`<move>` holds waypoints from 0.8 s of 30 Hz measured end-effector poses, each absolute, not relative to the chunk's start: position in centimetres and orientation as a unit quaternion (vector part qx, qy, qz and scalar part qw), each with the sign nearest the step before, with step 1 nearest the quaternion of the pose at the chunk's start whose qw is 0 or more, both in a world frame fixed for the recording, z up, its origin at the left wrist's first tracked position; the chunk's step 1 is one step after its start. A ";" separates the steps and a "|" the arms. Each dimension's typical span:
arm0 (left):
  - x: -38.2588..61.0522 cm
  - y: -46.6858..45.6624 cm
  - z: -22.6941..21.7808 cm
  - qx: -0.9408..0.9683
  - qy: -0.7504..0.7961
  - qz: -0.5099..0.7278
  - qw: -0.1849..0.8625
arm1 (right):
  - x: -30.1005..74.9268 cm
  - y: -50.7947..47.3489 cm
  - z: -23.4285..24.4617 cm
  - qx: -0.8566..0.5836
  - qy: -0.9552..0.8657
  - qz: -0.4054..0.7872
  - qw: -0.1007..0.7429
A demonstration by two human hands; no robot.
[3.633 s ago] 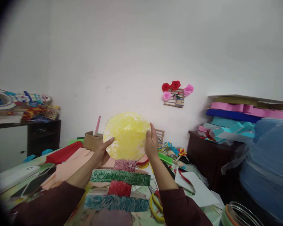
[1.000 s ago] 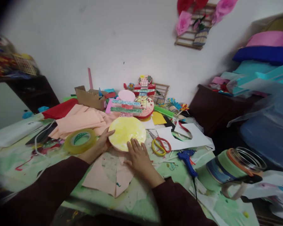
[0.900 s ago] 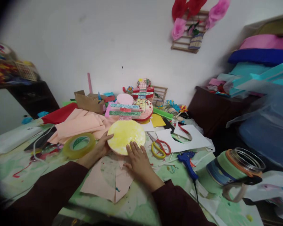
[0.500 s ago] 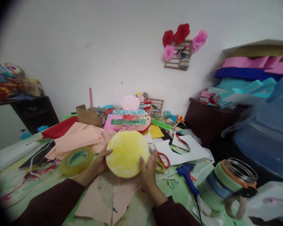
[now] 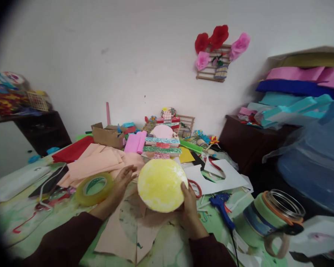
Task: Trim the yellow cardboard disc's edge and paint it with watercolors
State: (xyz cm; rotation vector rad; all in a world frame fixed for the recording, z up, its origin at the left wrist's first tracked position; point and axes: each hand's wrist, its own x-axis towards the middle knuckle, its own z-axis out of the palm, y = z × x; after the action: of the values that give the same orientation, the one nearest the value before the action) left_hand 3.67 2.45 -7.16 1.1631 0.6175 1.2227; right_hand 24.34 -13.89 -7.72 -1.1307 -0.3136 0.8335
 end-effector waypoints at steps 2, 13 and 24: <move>3.3 2.2 -6.0 0.516 0.280 0.561 0.584 | 24.6 -14.0 -8.0 -0.526 -0.141 0.380 0.748; 0.5 -10.1 7.1 0.762 -0.319 0.278 0.490 | 24.8 -13.6 -7.5 -0.624 -0.222 0.261 0.702; 3.4 -10.4 -2.0 0.538 0.152 0.034 0.828 | 17.4 -22.9 -3.1 -0.584 -0.610 -0.082 0.530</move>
State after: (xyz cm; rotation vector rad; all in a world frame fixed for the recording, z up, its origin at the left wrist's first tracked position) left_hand 3.38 -10.42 -1.96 1.1432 0.3235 0.0728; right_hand 17.45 -22.94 -3.11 -1.3945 -1.4559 -0.1947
